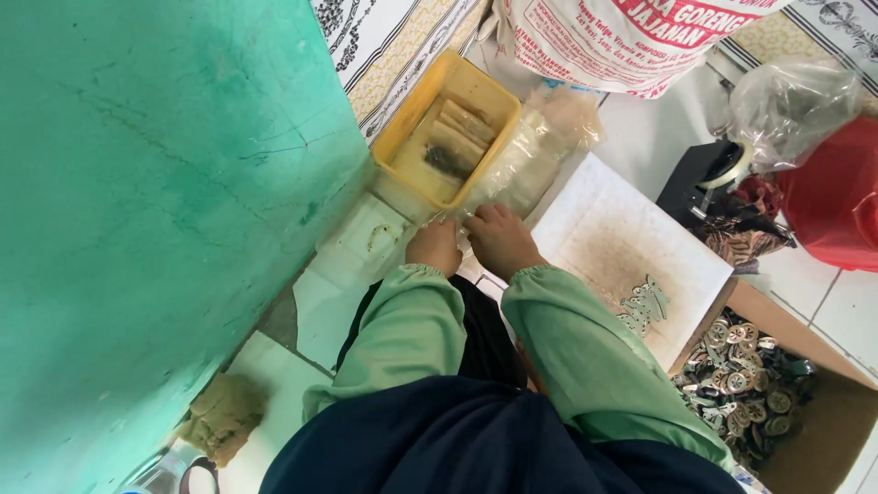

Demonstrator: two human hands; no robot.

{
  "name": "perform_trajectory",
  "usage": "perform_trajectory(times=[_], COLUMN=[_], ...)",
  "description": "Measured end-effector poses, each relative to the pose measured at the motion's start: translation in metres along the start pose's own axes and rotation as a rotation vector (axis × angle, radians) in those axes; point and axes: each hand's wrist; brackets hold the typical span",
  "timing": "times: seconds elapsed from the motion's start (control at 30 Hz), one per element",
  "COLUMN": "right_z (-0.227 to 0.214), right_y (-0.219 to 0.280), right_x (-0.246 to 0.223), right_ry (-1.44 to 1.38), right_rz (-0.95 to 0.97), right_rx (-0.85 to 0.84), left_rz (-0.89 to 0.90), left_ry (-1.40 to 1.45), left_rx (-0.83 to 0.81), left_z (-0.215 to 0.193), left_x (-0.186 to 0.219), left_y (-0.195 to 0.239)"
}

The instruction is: The person sits on the floor and sorts small metal parts from a cardboard box onto a white board. They pick up the parts, arrange them, and place them into a small plastic bag, then seal the bag with tape.

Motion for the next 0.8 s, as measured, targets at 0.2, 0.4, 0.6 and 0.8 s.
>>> perform_trajectory(times=[0.2, 0.4, 0.6, 0.8], right_z=[-0.027, -0.048, -0.064, -0.088], right_y=[0.022, 0.092, 0.163, 0.179], right_x=[-0.014, -0.036, -0.073, -0.095], right_ry=[-0.084, -0.330, -0.458, -0.441], right_rz=[0.000, 0.114, 0.255, 0.323], right_rx=[0.242, 0.419, 0.482, 0.489], left_rz=[0.000, 0.071, 0.356, 0.249], left_ry=[0.045, 0.205, 0.411, 0.404], left_rx=[-0.005, -0.003, 0.367, 0.477], left_z=[0.000, -0.045, -0.003, 0.016], left_x=[0.002, 0.018, -0.001, -0.010], left_y=[0.010, 0.060, 0.050, 0.040])
Point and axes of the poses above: each hand's wrist, its own y-axis away from the middle knuckle, its own z-axis out of the palm, x = y × z, and after that the axes turned 6 degrees about -y, right-handed
